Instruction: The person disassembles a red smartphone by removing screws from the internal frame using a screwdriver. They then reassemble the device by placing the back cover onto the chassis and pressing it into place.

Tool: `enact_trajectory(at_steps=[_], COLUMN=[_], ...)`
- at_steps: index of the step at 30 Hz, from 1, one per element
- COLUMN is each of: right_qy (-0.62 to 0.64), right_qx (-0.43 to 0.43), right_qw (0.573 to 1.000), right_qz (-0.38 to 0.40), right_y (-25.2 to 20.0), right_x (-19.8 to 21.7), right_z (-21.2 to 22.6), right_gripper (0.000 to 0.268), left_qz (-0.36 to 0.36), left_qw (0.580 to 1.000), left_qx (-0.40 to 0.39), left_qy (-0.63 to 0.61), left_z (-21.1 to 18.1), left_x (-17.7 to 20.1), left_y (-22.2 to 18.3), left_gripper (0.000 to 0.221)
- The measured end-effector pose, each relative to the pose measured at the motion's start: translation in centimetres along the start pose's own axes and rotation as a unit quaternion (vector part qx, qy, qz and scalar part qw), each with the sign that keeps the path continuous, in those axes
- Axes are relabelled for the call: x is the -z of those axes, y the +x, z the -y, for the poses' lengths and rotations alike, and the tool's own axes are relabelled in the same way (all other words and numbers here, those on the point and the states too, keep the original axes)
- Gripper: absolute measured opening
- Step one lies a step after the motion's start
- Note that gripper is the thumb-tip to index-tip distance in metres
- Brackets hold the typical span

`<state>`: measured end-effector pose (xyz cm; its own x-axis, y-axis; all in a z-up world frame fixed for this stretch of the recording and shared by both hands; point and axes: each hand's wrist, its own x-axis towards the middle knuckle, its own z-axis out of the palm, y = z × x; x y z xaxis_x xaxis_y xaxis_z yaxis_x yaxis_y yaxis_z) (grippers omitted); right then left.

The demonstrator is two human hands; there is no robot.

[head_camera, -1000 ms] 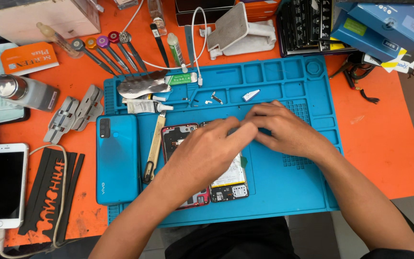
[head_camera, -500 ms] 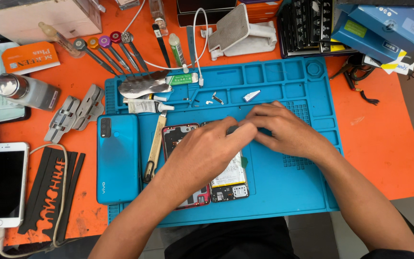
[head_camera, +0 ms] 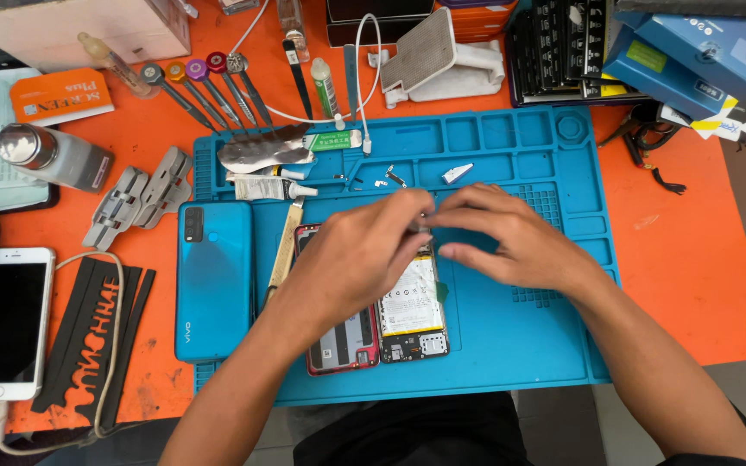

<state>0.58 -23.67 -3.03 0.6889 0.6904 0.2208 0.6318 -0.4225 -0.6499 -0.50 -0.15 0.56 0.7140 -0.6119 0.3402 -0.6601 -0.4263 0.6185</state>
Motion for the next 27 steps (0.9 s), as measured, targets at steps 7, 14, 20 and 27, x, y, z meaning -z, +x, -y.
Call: enact_trajectory(at_steps=[7,14,20,27], right_qy=[-0.001,-0.136,-0.143,-0.185], right_qx=[0.032,-0.081,-0.152,-0.231], right_qw=[0.994,0.986,0.977,0.951], right_qz=[-0.105,-0.051,0.051,0.088], right_y=[-0.6,-2.6,-3.8,-4.0], right_x=[0.0,3.3,5.8,5.7], right_z=[-1.2,-2.6,-4.1,-5.0], right_gripper=[0.015,0.019,0.024,0.028], left_qz=[-0.092,-0.114,-0.129,-0.118], left_qw=[0.989,0.981,0.934,0.887], left_qx=[-0.027,0.075,0.288,0.377], left_qy=[-0.112,0.139,0.169,0.241], left_z=[-0.5,-3.7,-3.0,-3.2], left_x=[-0.7,3.2,-1.1,-3.5], left_y=[0.2,-5.7,-14.5,-17.0], left_gripper=[0.027,0.029,0.027,0.024])
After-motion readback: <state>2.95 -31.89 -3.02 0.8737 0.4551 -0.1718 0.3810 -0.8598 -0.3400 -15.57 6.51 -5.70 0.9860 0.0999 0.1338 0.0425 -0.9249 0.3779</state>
